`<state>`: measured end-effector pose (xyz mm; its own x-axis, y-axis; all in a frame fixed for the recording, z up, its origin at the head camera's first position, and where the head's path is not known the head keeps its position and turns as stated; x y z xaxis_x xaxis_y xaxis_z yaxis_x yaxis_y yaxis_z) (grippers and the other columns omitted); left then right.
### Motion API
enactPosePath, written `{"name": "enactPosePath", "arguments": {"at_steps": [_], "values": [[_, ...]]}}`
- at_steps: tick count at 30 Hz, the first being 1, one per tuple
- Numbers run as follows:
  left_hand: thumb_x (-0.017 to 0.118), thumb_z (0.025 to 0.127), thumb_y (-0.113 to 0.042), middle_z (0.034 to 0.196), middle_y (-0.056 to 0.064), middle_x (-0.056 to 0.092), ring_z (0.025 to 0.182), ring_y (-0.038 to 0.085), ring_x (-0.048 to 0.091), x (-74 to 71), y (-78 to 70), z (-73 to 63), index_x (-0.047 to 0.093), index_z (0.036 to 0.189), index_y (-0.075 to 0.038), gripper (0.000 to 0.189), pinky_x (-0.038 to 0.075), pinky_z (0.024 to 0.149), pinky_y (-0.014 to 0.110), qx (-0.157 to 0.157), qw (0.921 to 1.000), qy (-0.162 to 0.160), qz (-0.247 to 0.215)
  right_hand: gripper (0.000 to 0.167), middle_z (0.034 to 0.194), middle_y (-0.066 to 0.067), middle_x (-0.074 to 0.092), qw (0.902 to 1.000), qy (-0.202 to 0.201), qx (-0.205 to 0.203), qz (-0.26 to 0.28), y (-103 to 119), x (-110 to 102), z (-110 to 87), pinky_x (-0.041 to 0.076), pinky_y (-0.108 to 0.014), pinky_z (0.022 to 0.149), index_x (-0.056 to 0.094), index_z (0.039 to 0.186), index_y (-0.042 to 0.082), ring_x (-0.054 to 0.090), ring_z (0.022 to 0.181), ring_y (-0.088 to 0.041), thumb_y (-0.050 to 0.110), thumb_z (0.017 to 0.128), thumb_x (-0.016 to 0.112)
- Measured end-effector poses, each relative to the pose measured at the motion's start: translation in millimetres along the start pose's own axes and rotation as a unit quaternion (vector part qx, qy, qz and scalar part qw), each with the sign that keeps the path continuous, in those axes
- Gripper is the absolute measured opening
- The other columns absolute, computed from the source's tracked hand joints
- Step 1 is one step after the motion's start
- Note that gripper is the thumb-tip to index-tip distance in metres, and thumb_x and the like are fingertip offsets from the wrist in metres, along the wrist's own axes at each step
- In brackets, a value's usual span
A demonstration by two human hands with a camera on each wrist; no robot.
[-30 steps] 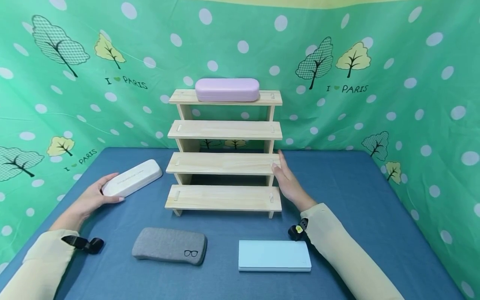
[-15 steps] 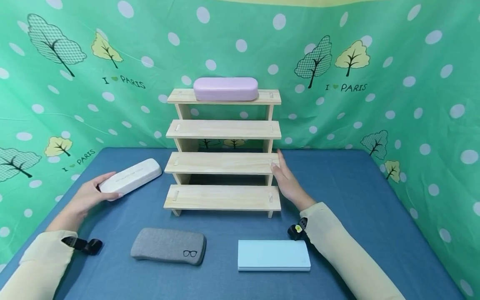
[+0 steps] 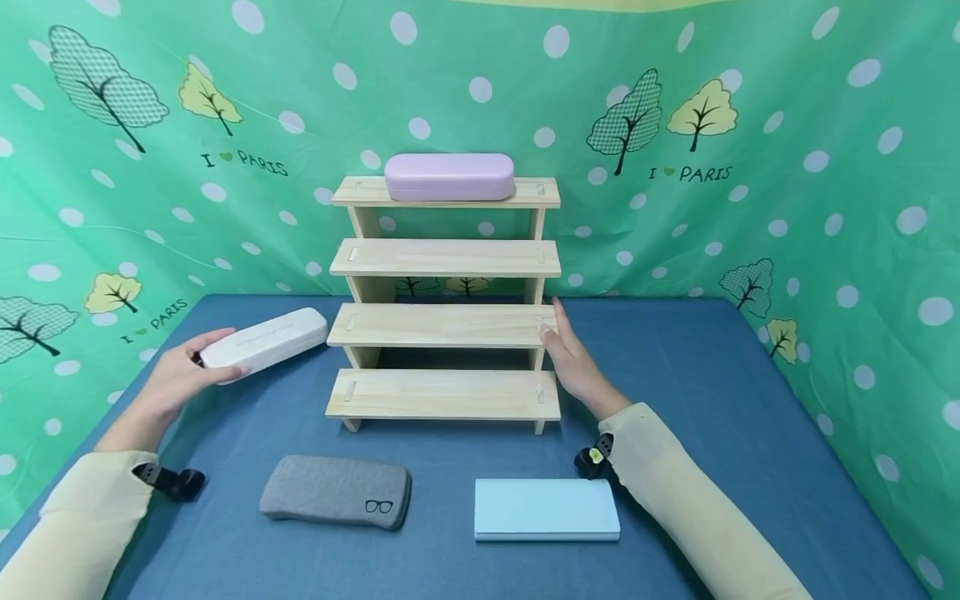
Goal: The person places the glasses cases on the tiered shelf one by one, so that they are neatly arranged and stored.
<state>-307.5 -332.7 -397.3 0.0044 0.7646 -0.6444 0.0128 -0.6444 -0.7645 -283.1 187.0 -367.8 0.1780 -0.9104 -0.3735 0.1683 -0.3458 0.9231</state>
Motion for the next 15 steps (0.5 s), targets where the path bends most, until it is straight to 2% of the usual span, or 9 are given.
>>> {"name": "enactPosePath", "arguments": {"at_steps": [3,9,11,15], "values": [[0.073,0.082,-0.029,0.134,0.021,0.046,0.093,-0.001,0.045,-1.6,-6.1,1.8,0.038,0.143,-0.004,0.075,0.038,0.073,0.016,0.007,0.9999,-0.009,-0.001,0.059,0.155,-0.018,-0.012,1.0000,0.002,0.004,-0.002,12.0,2.3,-4.8,-0.002,-0.053,0.111,-0.012,0.148,0.002,-0.012,0.142,-0.030,0.016,0.104,0.023],[0.073,0.083,-0.028,0.132,0.018,0.046,0.094,0.001,0.044,-7.1,-21.8,3.5,0.040,0.142,-0.003,0.072,0.039,0.071,0.017,0.032,0.9993,-0.019,-0.001,0.059,0.155,-0.018,-0.011,0.9999,0.000,0.007,-0.011,14.3,2.2,-5.6,-0.002,-0.052,0.112,-0.011,0.148,0.002,-0.011,0.142,-0.029,0.017,0.104,0.024],[0.072,0.083,-0.027,0.130,0.014,0.047,0.095,0.003,0.044,-9.2,-27.9,3.6,0.041,0.142,-0.003,0.070,0.040,0.071,0.017,0.037,0.9991,-0.018,-0.011,0.059,0.156,-0.018,-0.011,0.9999,-0.001,0.009,-0.013,13.6,1.8,-5.5,-0.002,-0.053,0.111,-0.011,0.149,0.002,-0.012,0.142,-0.029,0.018,0.104,0.024],[0.071,0.084,-0.024,0.120,-0.001,0.048,0.094,0.003,0.045,-14.0,-36.9,4.2,0.043,0.140,-0.001,0.067,0.041,0.071,0.016,0.049,0.9976,-0.025,-0.042,0.059,0.155,-0.019,-0.011,0.9998,-0.002,0.010,-0.018,13.4,1.9,-5.7,-0.002,-0.053,0.111,-0.011,0.148,0.002,-0.012,0.142,-0.030,0.018,0.104,0.024]]}}
Point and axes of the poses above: each hand's wrist, its own z-axis towards the middle knuckle, its own x-axis out of the palm, y = z × x, the point moved 8 cm from there along z, towards the middle knuckle
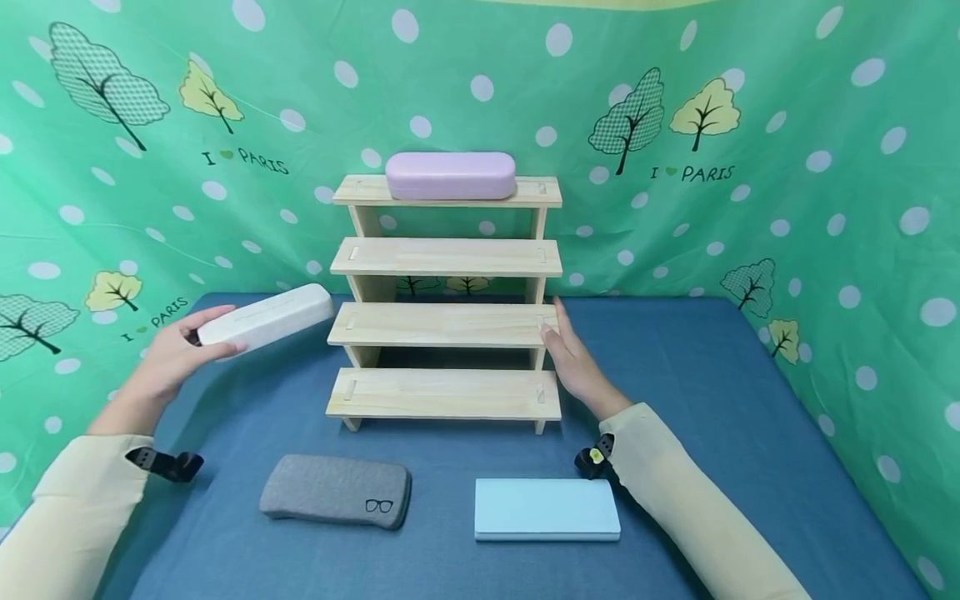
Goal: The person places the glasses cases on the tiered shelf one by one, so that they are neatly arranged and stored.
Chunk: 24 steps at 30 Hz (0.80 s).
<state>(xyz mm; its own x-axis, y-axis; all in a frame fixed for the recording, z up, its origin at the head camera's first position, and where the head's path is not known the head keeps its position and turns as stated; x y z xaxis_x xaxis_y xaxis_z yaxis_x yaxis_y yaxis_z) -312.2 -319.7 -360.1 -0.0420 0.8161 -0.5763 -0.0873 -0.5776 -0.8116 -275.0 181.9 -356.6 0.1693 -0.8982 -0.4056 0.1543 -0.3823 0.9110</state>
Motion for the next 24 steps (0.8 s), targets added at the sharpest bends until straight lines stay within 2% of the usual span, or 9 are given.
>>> {"name": "enactPosePath", "arguments": {"at_steps": [4,8,18,24], "values": [[0.071,0.084,-0.019,0.112,-0.015,0.048,0.092,0.004,0.047,-5.7,-9.2,-0.2,0.047,0.137,-0.003,0.061,0.043,0.069,0.015,0.020,0.9995,-0.012,-0.022,0.059,0.155,-0.019,-0.012,1.0000,0.002,0.000,0.001,-0.2,0.8,0.1,-0.002,-0.053,0.111,-0.011,0.148,0.002,-0.012,0.142,-0.030,0.018,0.104,0.024],[0.071,0.083,-0.014,0.109,-0.019,0.050,0.091,0.004,0.049,-11.3,-18.1,-0.3,0.051,0.135,-0.008,0.056,0.045,0.068,0.014,0.032,0.9983,-0.018,-0.045,0.059,0.155,-0.018,-0.012,1.0000,0.002,0.004,0.001,-0.8,1.0,-0.1,-0.003,-0.054,0.111,-0.011,0.149,0.003,-0.012,0.142,-0.030,0.019,0.104,0.024],[0.070,0.081,-0.002,0.110,-0.015,0.053,0.091,0.004,0.050,-30.6,-37.4,-1.7,0.056,0.131,-0.015,0.053,0.046,0.067,0.013,0.039,0.9916,-0.034,-0.119,0.060,0.156,-0.017,-0.012,1.0000,0.002,0.001,0.006,0.5,0.4,-0.9,-0.003,-0.053,0.111,-0.012,0.149,0.003,-0.012,0.142,-0.029,0.019,0.104,0.025],[0.068,0.081,0.004,0.113,-0.010,0.055,0.095,0.007,0.051,-32.7,-53.9,-0.5,0.058,0.129,-0.013,0.052,0.046,0.068,0.013,0.052,0.9808,-0.028,-0.186,0.060,0.156,-0.016,-0.012,1.0000,0.003,0.001,0.008,1.0,0.0,-1.1,-0.003,-0.053,0.111,-0.012,0.149,0.003,-0.012,0.142,-0.029,0.020,0.104,0.025]]}}
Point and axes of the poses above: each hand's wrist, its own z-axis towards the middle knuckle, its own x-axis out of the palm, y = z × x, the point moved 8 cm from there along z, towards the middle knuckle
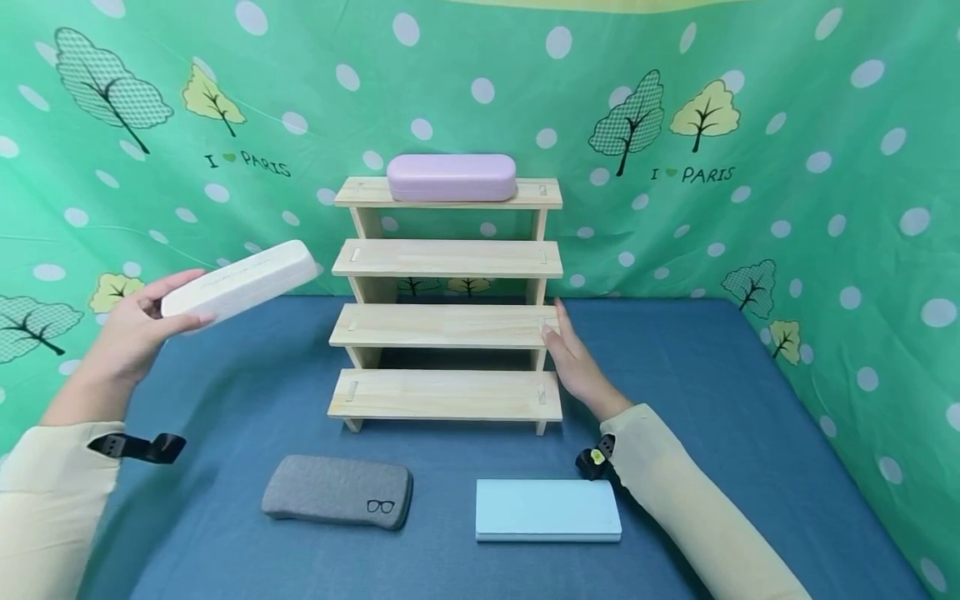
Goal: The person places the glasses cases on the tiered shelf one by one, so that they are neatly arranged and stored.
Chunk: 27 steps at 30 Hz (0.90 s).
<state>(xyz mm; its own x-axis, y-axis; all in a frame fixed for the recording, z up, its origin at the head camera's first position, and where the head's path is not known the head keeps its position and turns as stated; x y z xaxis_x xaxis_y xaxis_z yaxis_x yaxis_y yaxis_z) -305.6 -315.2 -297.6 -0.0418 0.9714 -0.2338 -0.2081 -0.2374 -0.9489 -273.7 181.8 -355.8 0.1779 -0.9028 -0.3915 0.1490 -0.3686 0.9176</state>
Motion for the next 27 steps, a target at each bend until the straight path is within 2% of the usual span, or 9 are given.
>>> {"name": "enactPosePath", "arguments": {"at_steps": [4,7,11,14,17,21,27], "values": [[0.067,0.081,0.004,0.117,-0.009,0.054,0.097,0.007,0.051,8.8,-10.9,3.7,0.057,0.131,-0.013,0.054,0.046,0.069,0.014,0.011,0.9997,0.018,-0.011,0.060,0.156,-0.016,-0.012,1.0000,-0.001,-0.001,-0.001,-0.8,-0.9,-0.1,-0.003,-0.053,0.111,-0.012,0.149,0.003,-0.012,0.142,-0.029,0.020,0.104,0.025],[0.066,0.081,0.007,0.116,-0.007,0.055,0.096,0.008,0.052,16.3,-18.2,6.4,0.057,0.130,-0.011,0.054,0.047,0.070,0.015,0.019,0.9986,0.030,-0.038,0.060,0.156,-0.017,-0.012,1.0000,-0.002,-0.001,0.001,-1.9,-1.2,0.2,-0.003,-0.052,0.112,-0.012,0.149,0.003,-0.012,0.142,-0.028,0.019,0.104,0.024],[0.065,0.080,0.010,0.117,-0.004,0.058,0.096,0.009,0.053,26.6,-27.8,8.3,0.058,0.130,-0.009,0.054,0.048,0.070,0.016,0.037,0.9959,0.047,-0.069,0.060,0.155,-0.018,-0.013,1.0000,0.001,-0.003,0.000,-2.0,-0.6,1.0,-0.003,-0.052,0.112,-0.012,0.148,0.002,-0.012,0.142,-0.029,0.019,0.104,0.024],[0.065,0.078,0.013,0.119,-0.003,0.058,0.097,0.011,0.054,35.2,-34.7,9.9,0.056,0.131,-0.007,0.056,0.049,0.070,0.017,0.052,0.9939,0.063,-0.075,0.059,0.155,-0.018,-0.012,1.0000,0.001,-0.004,-0.003,-1.7,-0.1,1.1,-0.003,-0.053,0.111,-0.012,0.148,0.002,-0.012,0.142,-0.029,0.019,0.104,0.024],[0.066,0.077,0.012,0.120,-0.002,0.057,0.097,0.012,0.054,46.1,-41.0,13.9,0.055,0.131,-0.006,0.058,0.049,0.070,0.018,0.063,0.9930,0.080,-0.059,0.059,0.155,-0.018,-0.012,1.0000,-0.002,-0.003,-0.006,-1.7,-0.3,0.9,-0.003,-0.053,0.111,-0.012,0.148,0.002,-0.012,0.142,-0.029,0.019,0.104,0.024],[0.069,0.077,0.009,0.121,-0.001,0.056,0.098,0.014,0.054,64.2,-48.4,20.7,0.054,0.133,-0.005,0.060,0.048,0.072,0.018,0.077,0.9920,0.100,-0.008,0.060,0.155,-0.017,-0.012,1.0000,-0.003,0.001,-0.008,-1.9,-1.0,0.3,-0.003,-0.053,0.111,-0.012,0.149,0.003,-0.012,0.142,-0.030,0.019,0.104,0.024],[0.071,0.075,0.007,0.121,-0.001,0.056,0.099,0.016,0.054,91.7,-57.2,29.5,0.051,0.134,-0.004,0.063,0.048,0.075,0.020,0.101,0.9848,0.139,0.026,0.060,0.155,-0.017,-0.014,1.0000,0.004,0.002,-0.002,-1.5,0.0,0.1,-0.003,-0.053,0.111,-0.012,0.148,0.004,-0.013,0.142,-0.029,0.020,0.104,0.024]]}}
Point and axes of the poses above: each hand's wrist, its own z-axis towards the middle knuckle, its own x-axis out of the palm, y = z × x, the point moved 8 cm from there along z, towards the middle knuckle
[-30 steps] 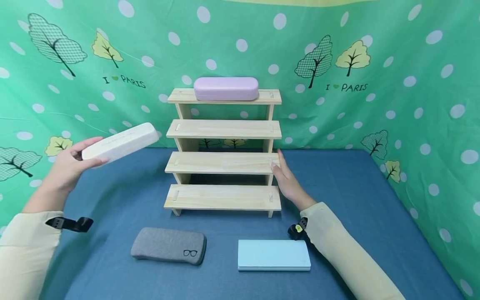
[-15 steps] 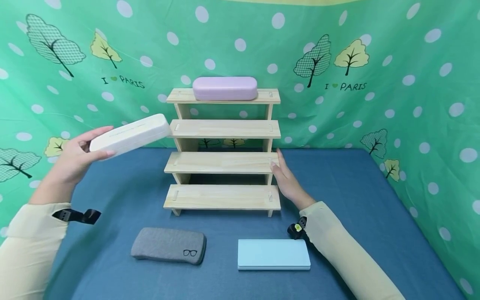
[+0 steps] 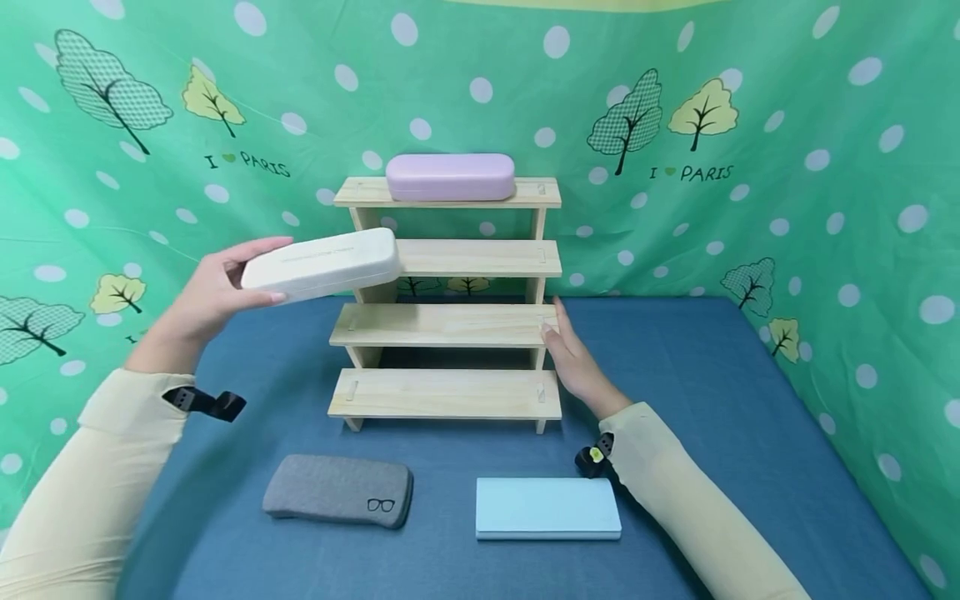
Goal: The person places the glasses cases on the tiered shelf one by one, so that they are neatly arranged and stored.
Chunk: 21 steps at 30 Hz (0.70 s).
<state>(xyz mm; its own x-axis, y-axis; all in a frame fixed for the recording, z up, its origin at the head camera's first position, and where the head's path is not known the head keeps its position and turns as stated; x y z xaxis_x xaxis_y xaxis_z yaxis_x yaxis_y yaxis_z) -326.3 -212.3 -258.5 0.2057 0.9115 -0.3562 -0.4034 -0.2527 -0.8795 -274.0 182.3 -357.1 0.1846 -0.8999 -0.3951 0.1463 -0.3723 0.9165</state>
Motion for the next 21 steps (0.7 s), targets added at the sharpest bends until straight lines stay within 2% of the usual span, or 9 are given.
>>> {"name": "enactPosePath", "arguments": {"at_steps": [6,11,13,17,21], "values": [[0.070,0.074,0.008,0.122,0.002,0.055,0.101,0.018,0.052,22.7,-7.1,15.1,0.050,0.135,-0.004,0.065,0.048,0.075,0.022,0.044,0.9972,0.059,-0.013,0.060,0.155,-0.016,-0.014,1.0000,-0.001,0.001,-0.001,-0.3,0.1,0.2,-0.003,-0.054,0.111,-0.012,0.148,0.004,-0.013,0.142,-0.029,0.020,0.104,0.024],[0.071,0.074,0.006,0.121,0.005,0.056,0.101,0.020,0.053,39.3,-14.5,27.6,0.049,0.135,0.000,0.066,0.050,0.075,0.023,0.054,0.9944,0.087,-0.025,0.060,0.156,-0.017,-0.012,1.0000,-0.006,-0.001,-0.003,0.8,-0.9,0.4,-0.003,-0.053,0.111,-0.012,0.149,0.003,-0.012,0.142,-0.029,0.019,0.104,0.024],[0.071,0.073,0.006,0.120,0.007,0.056,0.100,0.020,0.054,45.1,-17.0,33.7,0.048,0.135,0.003,0.066,0.050,0.075,0.024,0.059,0.9932,0.095,-0.035,0.060,0.156,-0.017,-0.012,1.0000,-0.007,0.000,-0.003,0.8,-1.3,0.4,-0.003,-0.053,0.111,-0.011,0.149,0.004,-0.012,0.142,-0.029,0.020,0.104,0.025],[0.072,0.074,0.004,0.123,0.009,0.056,0.101,0.021,0.053,55.3,-19.7,46.8,0.051,0.134,-0.002,0.065,0.049,0.078,0.024,0.063,0.9922,0.102,-0.034,0.060,0.156,-0.016,-0.012,1.0000,-0.007,0.004,-0.006,0.0,-1.2,0.4,-0.002,-0.053,0.111,-0.011,0.149,0.004,-0.012,0.142,-0.029,0.020,0.104,0.024],[0.074,0.074,0.000,0.124,0.010,0.055,0.103,0.022,0.053,64.7,-20.8,59.9,0.052,0.135,-0.006,0.065,0.047,0.080,0.025,0.049,0.9934,0.102,-0.020,0.060,0.156,-0.017,-0.012,1.0000,-0.005,0.003,-0.006,0.1,-0.5,0.2,-0.002,-0.053,0.111,-0.012,0.149,0.004,-0.012,0.142,-0.030,0.020,0.104,0.024]]}}
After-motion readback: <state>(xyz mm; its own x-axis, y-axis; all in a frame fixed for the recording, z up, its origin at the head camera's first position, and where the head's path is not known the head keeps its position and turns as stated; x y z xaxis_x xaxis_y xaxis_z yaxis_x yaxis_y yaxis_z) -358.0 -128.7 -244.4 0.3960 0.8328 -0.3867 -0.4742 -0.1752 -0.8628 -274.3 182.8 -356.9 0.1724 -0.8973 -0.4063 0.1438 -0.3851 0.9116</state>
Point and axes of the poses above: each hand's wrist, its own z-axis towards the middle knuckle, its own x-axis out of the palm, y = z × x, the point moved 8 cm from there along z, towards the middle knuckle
